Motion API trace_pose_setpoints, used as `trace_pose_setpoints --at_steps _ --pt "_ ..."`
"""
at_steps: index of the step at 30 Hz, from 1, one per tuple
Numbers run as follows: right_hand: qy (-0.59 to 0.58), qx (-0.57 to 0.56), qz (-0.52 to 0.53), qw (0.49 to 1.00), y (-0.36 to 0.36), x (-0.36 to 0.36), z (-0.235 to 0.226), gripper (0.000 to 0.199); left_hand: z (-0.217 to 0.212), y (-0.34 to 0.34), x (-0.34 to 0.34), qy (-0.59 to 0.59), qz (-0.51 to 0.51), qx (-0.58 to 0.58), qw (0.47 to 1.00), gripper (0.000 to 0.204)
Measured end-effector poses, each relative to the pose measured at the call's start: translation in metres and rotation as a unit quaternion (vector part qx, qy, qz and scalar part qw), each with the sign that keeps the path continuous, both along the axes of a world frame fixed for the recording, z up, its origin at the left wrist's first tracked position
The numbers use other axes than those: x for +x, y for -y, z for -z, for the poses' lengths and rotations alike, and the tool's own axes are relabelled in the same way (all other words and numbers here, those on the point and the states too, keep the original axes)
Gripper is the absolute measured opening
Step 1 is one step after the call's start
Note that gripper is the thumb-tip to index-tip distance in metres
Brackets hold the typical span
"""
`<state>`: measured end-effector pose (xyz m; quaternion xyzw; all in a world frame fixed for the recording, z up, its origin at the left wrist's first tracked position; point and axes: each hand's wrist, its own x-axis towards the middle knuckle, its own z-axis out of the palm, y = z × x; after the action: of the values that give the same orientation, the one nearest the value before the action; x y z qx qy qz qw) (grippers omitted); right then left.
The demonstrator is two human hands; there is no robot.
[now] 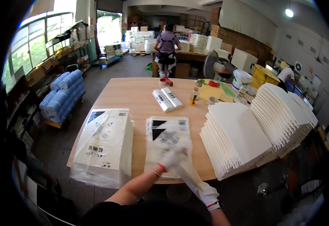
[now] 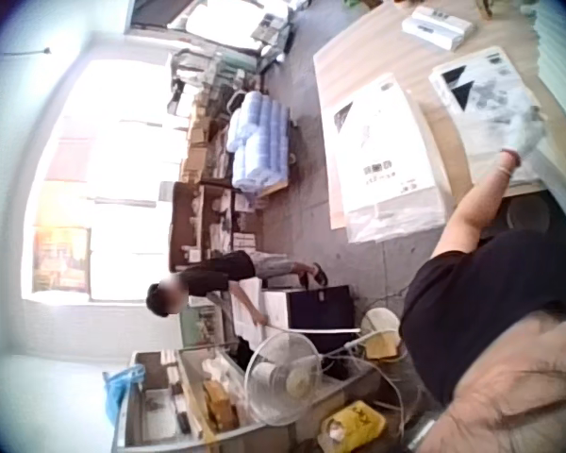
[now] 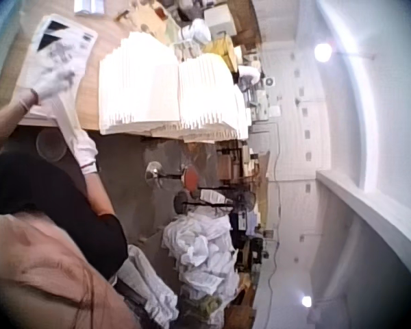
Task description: The person repeatedly picks up sheets of white paper from a stack on a table, places them into clear plastic packaging, and sets the packaged items aside. The task is performed continuously throughout the clip in a warehouse setting.
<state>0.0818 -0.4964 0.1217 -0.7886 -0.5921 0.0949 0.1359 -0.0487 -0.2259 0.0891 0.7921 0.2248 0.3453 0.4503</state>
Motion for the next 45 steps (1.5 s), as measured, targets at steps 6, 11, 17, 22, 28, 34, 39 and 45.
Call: trace_pose_setpoints --at_steps 6,11,17,22,28,34,39,45 --pt "-0.152 -0.108 0.186 0.965 -0.088 0.019 0.022 0.068 0.0 0.075 0.008 -0.212 0.043 0.128 0.968 0.044" --pt "-0.012 0.18 0.239 0.954 -0.134 0.035 0.129 0.063 0.083 0.03 -0.034 -0.246 0.041 0.258 0.933 0.052" --pt "-0.045 -0.084 0.176 0.98 -0.177 0.106 0.163 0.058 0.173 -0.045 -0.058 -0.204 -0.272 0.252 0.906 0.053" --pt "-0.065 -0.158 0.061 0.983 -0.164 0.063 0.132 0.086 0.196 -0.052 -0.113 -0.155 -0.3 -0.059 0.939 0.056" --pt "-0.087 -0.204 0.031 0.975 -0.061 0.029 0.14 0.089 0.043 0.087 -0.163 -0.407 -0.196 -0.148 0.88 0.051" --pt "-0.123 -0.146 0.006 0.982 0.008 -0.032 0.11 0.078 0.067 0.157 -0.251 -0.294 0.0 -0.249 0.923 0.031" --pt "-0.132 -0.091 0.031 0.987 0.019 -0.049 0.103 0.07 0.058 0.152 -0.237 -0.2 -0.04 -0.247 0.947 0.014" --pt "-0.275 -0.108 -0.001 0.955 0.058 -0.032 0.08 0.063 0.02 0.14 -0.222 -0.09 -0.158 -0.221 0.958 0.005"
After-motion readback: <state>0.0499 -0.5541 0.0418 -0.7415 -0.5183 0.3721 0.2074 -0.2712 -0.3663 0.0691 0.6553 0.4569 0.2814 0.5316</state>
